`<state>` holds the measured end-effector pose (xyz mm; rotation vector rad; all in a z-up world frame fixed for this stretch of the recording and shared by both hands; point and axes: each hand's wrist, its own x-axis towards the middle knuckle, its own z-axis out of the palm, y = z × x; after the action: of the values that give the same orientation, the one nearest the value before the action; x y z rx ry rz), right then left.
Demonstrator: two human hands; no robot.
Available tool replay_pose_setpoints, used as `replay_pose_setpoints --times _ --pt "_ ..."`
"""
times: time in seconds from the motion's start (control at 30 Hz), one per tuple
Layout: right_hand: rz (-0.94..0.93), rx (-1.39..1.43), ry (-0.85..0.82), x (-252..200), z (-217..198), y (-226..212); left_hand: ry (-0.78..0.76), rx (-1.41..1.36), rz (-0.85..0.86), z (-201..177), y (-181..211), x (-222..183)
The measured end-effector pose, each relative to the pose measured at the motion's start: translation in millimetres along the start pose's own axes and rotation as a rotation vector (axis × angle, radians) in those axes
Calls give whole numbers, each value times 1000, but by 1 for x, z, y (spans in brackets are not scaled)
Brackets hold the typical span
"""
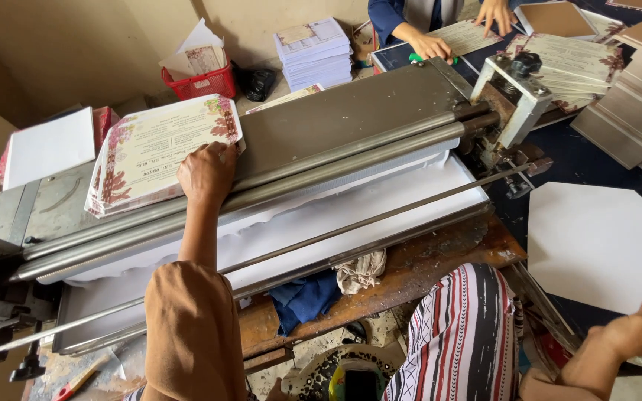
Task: Feeding printed invitation cards through a motorized gluing machine and stacking them on a table.
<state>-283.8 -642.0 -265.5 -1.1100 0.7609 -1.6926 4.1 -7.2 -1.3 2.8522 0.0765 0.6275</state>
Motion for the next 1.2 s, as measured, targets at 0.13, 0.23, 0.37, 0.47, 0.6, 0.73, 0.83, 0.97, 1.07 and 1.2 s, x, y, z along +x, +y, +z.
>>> replay_pose_setpoints --times 0.13,0.23,0.37,0.47,0.6,0.73,0.83,0.97,1.07,1.2 --pt "-81 -192 12 -29 43 -64 11 23 7 5 1 1" --pt "-99 -132 -294 -87 91 -163 27 22 10 4 4 -1" --pt "2 -84 -877 -178 122 -223 63 10 38 -1 4 -6" --pt "-70 -426 -1569 -232 107 -202 89 -27 64 -12 6 -11" --pt "-370 -824 -2111 -269 91 -161 131 -121 86 -9 1 -8" --pt "-403 -948 -2020 -270 116 -177 244 14 162 23 -11 3" --pt "-232 -1091 -2061 -276 139 -224 228 24 194 27 15 1" --pt "-378 -1013 -1939 -324 139 -148 287 -14 389 35 44 0" --pt "-348 -1057 -1941 -341 141 -115 271 -123 501 26 61 -3" --pt "-315 -1029 -1957 -334 145 -143 202 -251 604 5 78 -10"
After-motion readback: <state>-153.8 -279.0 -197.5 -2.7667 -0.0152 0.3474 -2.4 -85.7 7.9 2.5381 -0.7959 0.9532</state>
